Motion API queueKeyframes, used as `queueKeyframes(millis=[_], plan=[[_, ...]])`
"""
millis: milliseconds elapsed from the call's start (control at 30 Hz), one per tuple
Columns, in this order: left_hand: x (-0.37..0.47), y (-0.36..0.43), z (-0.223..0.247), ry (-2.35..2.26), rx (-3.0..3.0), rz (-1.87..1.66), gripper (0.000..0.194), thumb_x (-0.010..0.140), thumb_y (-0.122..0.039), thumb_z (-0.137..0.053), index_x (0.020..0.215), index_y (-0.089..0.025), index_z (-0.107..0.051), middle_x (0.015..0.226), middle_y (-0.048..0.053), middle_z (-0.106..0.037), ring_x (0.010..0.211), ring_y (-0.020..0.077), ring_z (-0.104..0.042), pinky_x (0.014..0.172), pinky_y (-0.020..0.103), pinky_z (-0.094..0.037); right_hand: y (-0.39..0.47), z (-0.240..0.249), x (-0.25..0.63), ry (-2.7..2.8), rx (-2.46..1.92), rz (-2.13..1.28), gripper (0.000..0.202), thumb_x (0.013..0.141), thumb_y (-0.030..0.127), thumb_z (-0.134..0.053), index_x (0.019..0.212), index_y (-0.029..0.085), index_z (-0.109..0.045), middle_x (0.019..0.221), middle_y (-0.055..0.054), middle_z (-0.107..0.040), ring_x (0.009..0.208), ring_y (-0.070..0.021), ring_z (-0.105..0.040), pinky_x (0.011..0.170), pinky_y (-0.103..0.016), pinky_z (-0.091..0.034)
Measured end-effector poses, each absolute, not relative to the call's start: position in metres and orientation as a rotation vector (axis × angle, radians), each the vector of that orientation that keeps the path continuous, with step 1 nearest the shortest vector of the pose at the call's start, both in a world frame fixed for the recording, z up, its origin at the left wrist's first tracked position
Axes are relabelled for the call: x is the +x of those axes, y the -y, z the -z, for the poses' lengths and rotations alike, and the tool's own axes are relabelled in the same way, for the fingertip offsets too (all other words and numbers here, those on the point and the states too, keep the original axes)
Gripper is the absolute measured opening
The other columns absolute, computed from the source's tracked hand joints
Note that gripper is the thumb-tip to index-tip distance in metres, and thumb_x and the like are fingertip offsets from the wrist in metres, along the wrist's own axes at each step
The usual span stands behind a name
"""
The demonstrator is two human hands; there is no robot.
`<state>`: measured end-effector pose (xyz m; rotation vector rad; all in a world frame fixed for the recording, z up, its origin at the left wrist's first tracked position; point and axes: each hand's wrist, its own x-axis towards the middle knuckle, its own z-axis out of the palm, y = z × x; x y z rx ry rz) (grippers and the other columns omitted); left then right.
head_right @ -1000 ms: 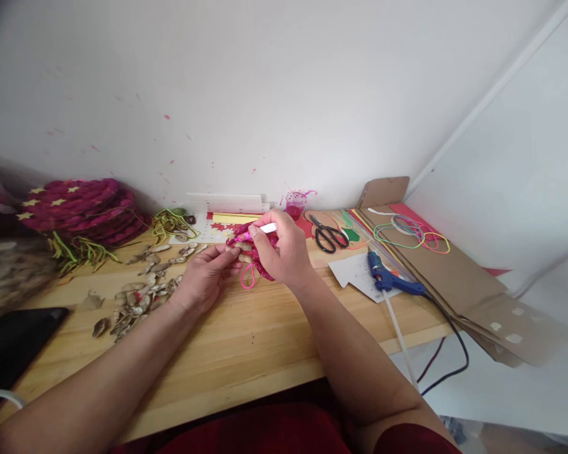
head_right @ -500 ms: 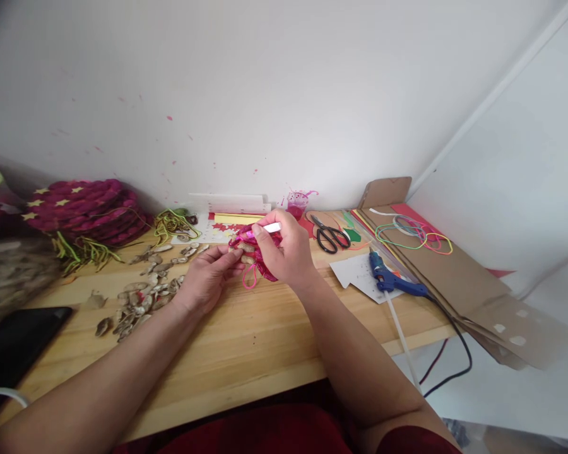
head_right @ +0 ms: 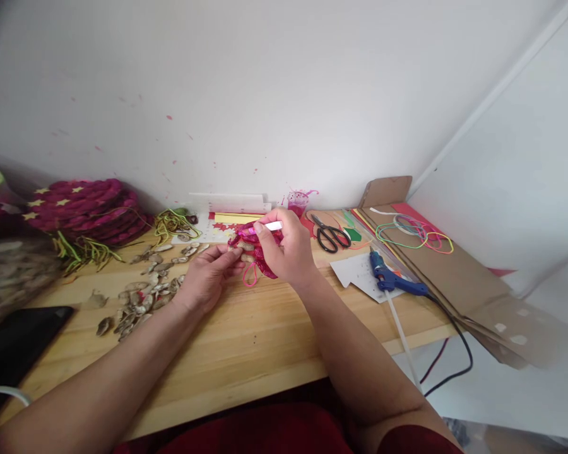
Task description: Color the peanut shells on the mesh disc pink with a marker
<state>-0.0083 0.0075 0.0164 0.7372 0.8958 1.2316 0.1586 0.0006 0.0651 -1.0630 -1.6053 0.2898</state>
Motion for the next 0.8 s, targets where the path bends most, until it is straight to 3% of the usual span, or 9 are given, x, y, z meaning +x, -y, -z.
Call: queueKeyframes(millis=[133,800], plan=[[-0.0088,-0.0074,-0.0162,-0.897,0.751,-1.238,0.052,0.046,-0.044,-0.102,0.074,-0.015,-0.069,0.067,0.0,-0.072,0.059,0.0124,-0.067,0.061,0.024,-0.055,-0.0001,-0.0651,0.158,1.622,-1.046,-0.349,0.016,0.098,0.036,-0.064,0.09,0.023,-0.061,0.084,-0.001,-0.067,0.075,-0.0163,-0.062,0.068,-0.031,-0.048],[-0.01,-0.0079,-0.0146,-0.893,0.77,-1.259,0.049,0.051,-0.043,-0.1,0.076,-0.016,-0.069,0.068,0.001,-0.072,0.06,0.0135,-0.067,0.064,0.026,-0.055,0.0027,-0.0687,0.1565,1.655,-1.01,-0.268,0.012,0.097,0.03,-0.064,0.089,0.023,-0.061,0.087,-0.002,-0.069,0.08,-0.017,-0.064,0.076,-0.033,-0.051]])
